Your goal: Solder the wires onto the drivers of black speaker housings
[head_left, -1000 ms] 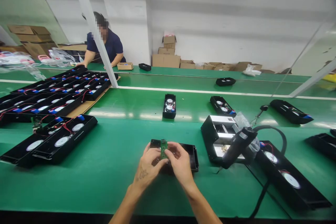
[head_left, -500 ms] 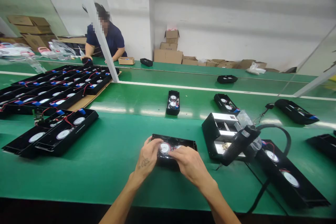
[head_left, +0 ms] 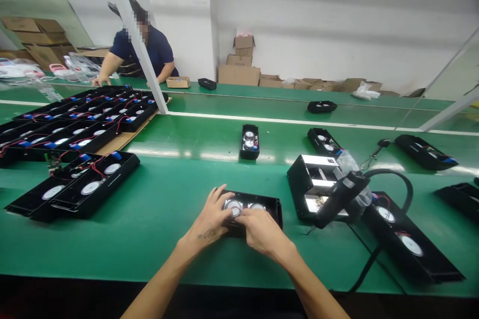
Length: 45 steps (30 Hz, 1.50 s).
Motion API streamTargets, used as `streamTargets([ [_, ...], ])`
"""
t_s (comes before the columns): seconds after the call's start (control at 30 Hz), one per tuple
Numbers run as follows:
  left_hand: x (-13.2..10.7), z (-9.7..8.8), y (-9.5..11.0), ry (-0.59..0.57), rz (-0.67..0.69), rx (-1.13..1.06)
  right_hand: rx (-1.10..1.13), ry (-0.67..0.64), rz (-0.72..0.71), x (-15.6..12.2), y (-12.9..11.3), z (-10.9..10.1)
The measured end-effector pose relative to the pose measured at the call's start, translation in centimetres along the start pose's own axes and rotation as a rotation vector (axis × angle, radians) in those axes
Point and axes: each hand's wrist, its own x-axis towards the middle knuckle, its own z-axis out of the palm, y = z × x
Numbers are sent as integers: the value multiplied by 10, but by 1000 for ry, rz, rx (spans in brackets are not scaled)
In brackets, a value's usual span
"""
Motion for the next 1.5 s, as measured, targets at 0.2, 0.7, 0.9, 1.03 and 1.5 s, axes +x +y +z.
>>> streamTargets([
  [0.2, 5, 4, -6, 44, 17, -26, 201, 96, 12, 1, 0, 6],
  [0.7, 3, 9, -16, 119, 43, -124, -45, 66, -41, 10, -3, 5],
  [0.9, 16, 1, -9, 57, -36, -250, 103, -32, 28, 18, 2, -6],
  [1.03, 48, -12, -12, -144, -271, -419, 227, -156, 69, 37, 26, -35],
  [1.5, 83, -21, -30, -332, -432, -555, 317, -159, 101, 58, 50, -51],
])
